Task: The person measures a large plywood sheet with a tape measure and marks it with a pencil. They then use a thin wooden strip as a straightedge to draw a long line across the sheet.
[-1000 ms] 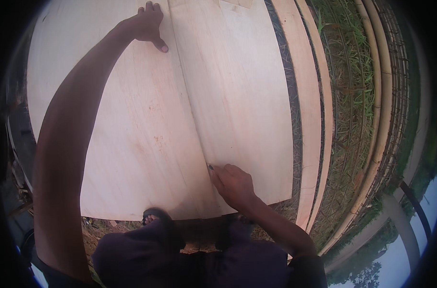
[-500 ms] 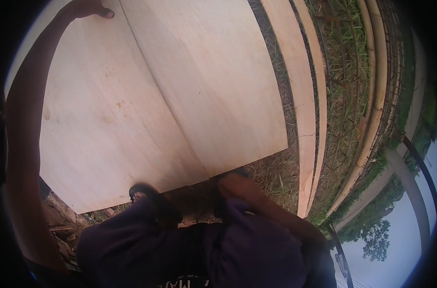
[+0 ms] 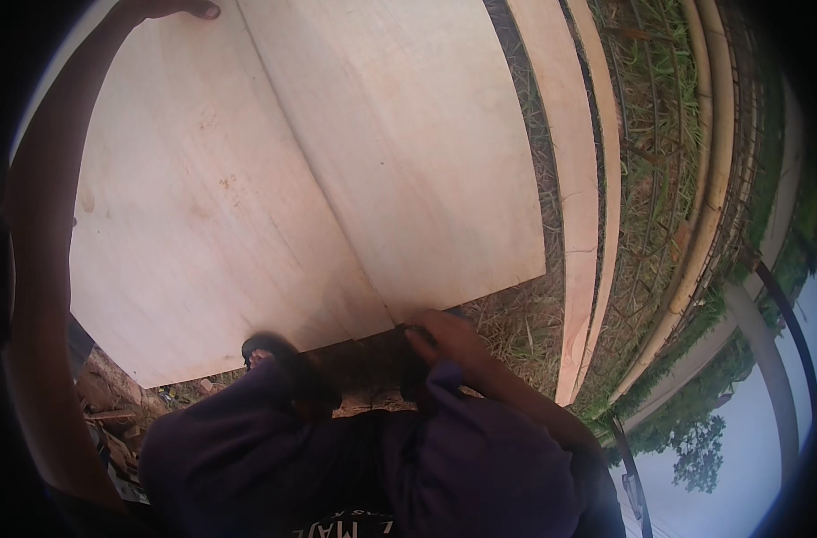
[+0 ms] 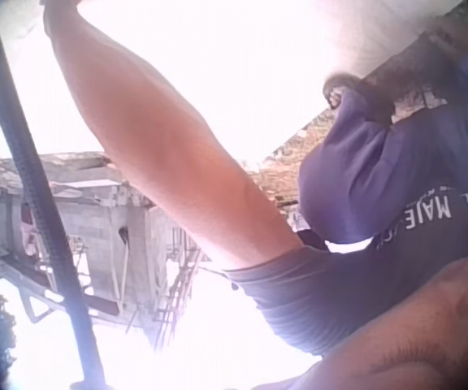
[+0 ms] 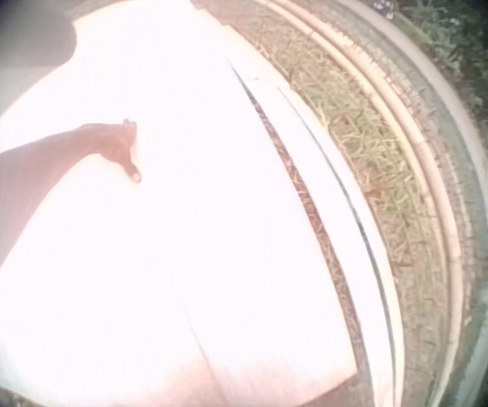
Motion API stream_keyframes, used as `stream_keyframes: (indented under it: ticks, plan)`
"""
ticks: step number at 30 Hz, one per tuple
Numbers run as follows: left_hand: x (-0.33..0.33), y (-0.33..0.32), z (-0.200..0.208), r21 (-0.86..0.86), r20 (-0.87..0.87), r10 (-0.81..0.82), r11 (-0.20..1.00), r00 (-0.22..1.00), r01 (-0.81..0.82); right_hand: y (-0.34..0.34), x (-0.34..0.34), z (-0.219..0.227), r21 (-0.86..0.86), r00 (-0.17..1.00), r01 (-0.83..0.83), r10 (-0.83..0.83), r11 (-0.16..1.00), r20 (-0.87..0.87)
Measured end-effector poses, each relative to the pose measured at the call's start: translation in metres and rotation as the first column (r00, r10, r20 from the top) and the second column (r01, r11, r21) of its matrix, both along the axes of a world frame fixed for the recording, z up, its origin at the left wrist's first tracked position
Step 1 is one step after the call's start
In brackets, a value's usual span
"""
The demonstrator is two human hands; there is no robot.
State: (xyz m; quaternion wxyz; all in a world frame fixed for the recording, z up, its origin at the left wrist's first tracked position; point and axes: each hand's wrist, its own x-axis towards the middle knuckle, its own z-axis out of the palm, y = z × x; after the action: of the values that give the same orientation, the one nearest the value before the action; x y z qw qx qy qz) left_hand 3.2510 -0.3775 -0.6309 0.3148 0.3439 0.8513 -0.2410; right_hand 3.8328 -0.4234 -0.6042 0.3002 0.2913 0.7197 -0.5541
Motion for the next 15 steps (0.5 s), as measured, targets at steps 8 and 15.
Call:
stream_keyframes:
  ticks: [8, 15]
  plan:
    - [0.004, 0.002, 0.0, -0.061, -0.061, 0.033, 0.997, 0.998, -0.036, 0.0, 0.002, -0.004, 0.076, 0.97, 0.043, -0.024, 0.996, -0.241]
    - [0.01, 0.003, 0.007, -0.027, -0.029, 0.019, 0.999, 0.999, -0.019, -0.004, -0.002, -0.004, 0.072, 0.984, 0.052, -0.038, 0.996, -0.176]
